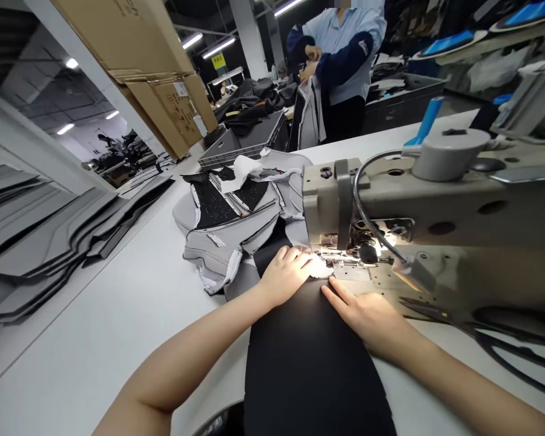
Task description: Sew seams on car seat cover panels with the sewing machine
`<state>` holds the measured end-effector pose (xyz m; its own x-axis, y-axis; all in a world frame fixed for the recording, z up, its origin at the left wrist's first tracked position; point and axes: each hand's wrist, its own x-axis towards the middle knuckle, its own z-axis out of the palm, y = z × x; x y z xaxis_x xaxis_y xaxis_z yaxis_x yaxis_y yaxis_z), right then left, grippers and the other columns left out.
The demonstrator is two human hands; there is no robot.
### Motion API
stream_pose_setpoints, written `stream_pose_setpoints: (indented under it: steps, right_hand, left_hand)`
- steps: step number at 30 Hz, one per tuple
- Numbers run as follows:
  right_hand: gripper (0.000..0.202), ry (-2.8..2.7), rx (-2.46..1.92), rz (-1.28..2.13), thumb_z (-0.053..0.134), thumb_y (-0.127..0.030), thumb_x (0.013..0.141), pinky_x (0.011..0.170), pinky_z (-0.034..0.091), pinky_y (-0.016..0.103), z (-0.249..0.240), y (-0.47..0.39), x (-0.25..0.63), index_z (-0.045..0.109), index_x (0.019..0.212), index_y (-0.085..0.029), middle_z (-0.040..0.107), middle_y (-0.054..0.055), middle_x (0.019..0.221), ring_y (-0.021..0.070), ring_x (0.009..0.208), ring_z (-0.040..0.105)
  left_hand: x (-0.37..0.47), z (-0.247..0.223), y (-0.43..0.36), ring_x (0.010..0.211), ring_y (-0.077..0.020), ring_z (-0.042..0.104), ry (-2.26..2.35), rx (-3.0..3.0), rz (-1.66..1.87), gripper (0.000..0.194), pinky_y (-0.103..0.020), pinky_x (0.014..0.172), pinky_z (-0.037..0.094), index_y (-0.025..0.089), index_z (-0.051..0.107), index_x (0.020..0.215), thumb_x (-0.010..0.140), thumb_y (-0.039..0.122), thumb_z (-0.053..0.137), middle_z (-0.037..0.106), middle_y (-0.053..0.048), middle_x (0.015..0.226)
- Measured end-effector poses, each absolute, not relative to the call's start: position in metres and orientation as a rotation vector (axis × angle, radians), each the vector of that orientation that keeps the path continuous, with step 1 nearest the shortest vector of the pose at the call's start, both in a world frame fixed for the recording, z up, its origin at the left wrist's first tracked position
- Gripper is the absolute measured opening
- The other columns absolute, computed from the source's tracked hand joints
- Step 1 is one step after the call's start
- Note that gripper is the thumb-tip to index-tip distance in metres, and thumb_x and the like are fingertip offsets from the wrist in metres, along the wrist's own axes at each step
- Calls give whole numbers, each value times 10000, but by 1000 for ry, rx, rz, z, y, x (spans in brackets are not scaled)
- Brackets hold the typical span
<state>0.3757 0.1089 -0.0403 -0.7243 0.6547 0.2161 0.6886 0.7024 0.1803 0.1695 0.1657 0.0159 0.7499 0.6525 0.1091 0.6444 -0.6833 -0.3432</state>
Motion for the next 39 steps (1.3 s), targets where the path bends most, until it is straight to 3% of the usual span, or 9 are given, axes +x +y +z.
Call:
stream_pose_setpoints:
  steps: [6,11,18,26,32,39]
  right_hand:
    - [580,-2745,-1104,-468,469,-38,667,400,415,291,-33,108,366,550,1241,-52,529,249,1254,160,455,557]
    - [527,-2732,-1145,-533,435,-42,721,385,377,296,-36,109,358,566,1231,-50,532,279,1228,162,417,523]
    - [678,-2762,-1321,-384,507,-80,651,381,365,296,-37,114,347,459,1324,-15,433,306,1317,143,407,510]
    - [408,-2524,-1181,-597,439,-58,752,464,408,300,-44,109,345,647,1101,-24,610,271,1111,190,513,572]
    - [421,-2425,-1292,-514,458,-11,718,483,402,306,-37,107,346,638,1098,-22,631,226,1100,183,530,554]
    - [506,-2420,-1199,-439,462,-15,624,496,437,286,-42,108,359,637,1093,-87,636,176,1101,174,558,579]
  left_hand:
    - [171,6,181,1026,-217,511,-1080,-2714,-208,223,-356,876,382,260,698,978,930,244,481,656,-21,1042]
    - [172,1,188,946,-221,541,-1135,-2771,-259,233,-369,850,399,254,729,879,913,261,499,687,-25,892]
    - [181,2,195,1115,-197,532,-847,-2939,-231,317,-363,984,378,189,672,1062,946,207,378,644,-41,1160]
    - [185,1,188,1072,-193,550,-774,-2925,-261,301,-357,996,396,142,657,1034,936,173,375,667,-57,1078]
    - [197,-7,177,1004,-232,560,-863,-2830,-95,232,-367,917,450,90,634,989,871,86,434,641,-109,1015]
    - [201,-19,173,979,-234,556,-874,-2749,-122,231,-373,872,461,104,620,928,934,158,395,618,-104,941]
